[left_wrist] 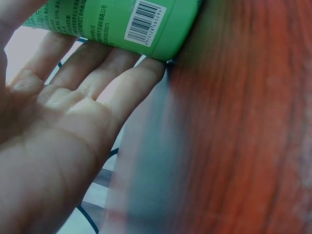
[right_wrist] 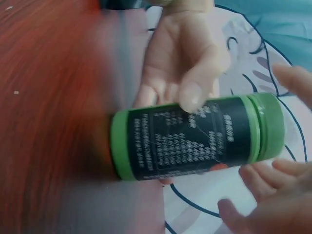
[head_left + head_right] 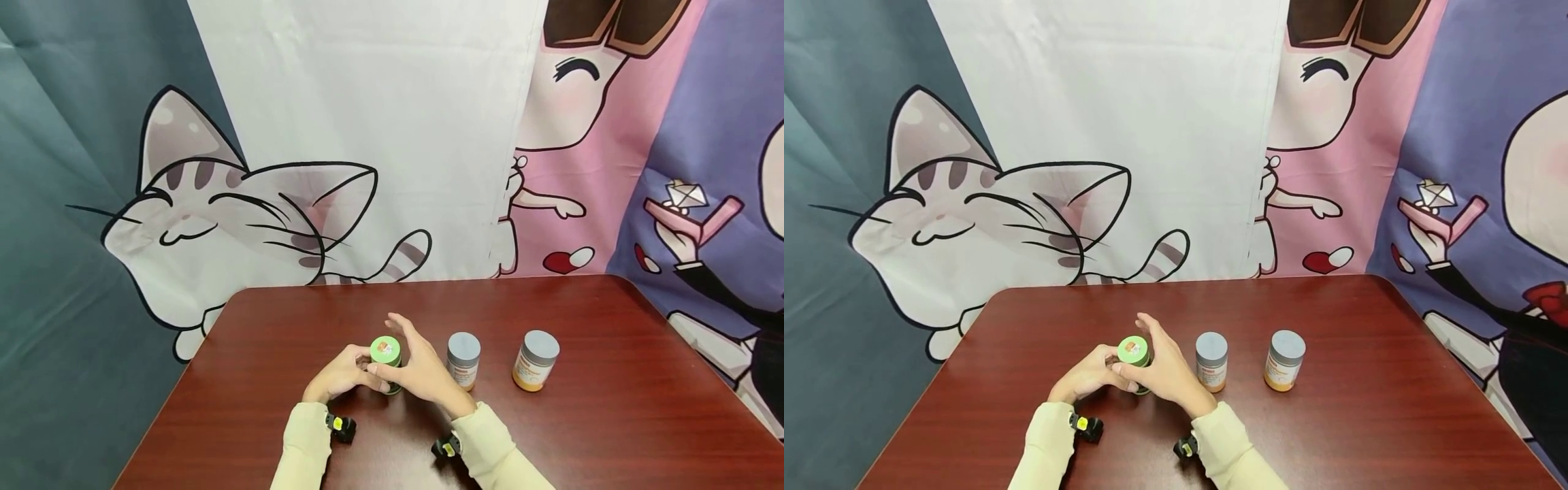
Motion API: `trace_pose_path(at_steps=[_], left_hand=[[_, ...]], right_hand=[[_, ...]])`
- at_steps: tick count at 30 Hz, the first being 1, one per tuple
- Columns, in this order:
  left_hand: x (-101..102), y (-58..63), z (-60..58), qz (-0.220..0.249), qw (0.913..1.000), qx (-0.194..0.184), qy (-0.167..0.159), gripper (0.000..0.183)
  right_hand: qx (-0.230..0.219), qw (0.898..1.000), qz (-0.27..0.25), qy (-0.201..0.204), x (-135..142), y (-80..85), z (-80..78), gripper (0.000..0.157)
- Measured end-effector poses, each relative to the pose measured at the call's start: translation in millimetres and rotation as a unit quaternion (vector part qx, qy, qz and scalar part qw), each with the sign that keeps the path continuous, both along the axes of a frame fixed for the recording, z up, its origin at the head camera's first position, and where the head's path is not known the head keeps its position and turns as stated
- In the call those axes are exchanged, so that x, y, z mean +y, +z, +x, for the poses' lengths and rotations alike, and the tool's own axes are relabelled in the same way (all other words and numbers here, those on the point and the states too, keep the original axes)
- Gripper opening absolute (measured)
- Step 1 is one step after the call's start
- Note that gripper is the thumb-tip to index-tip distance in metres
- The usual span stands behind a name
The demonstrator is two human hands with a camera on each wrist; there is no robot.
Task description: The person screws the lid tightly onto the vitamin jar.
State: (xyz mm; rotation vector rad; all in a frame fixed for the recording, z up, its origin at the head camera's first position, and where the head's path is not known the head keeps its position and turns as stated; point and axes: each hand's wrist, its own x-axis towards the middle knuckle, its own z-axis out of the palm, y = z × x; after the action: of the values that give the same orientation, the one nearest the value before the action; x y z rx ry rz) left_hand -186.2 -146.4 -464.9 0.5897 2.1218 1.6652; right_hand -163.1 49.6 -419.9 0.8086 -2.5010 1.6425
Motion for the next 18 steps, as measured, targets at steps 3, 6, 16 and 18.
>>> trace_pose_path(at_steps=[3,6,16,18], left_hand=[[0,0.5,0.0,0.009,0.9999,-0.004,-0.002,0.035],[1,0.2,0.5,0.021,0.9997,-0.003,-0.009,0.036],[1,0.8,0.0,0.038,0.9988,-0.028,-0.014,0.039],[1,0.6,-0.2,0.035,0.9989,-0.028,-0.012,0.039]], right_hand=[[-0.013,0.999,-0.011,0.034,2,5.1,0.9,0.079],[-0.016,0.997,-0.020,0.069,3,14.8,6.6,0.073],[-0.040,0.996,-0.041,0.067,1,23.3,11.4,0.063],[-0.029,0.998,-0.035,0.050,0,13.1,5.7,0.063]])
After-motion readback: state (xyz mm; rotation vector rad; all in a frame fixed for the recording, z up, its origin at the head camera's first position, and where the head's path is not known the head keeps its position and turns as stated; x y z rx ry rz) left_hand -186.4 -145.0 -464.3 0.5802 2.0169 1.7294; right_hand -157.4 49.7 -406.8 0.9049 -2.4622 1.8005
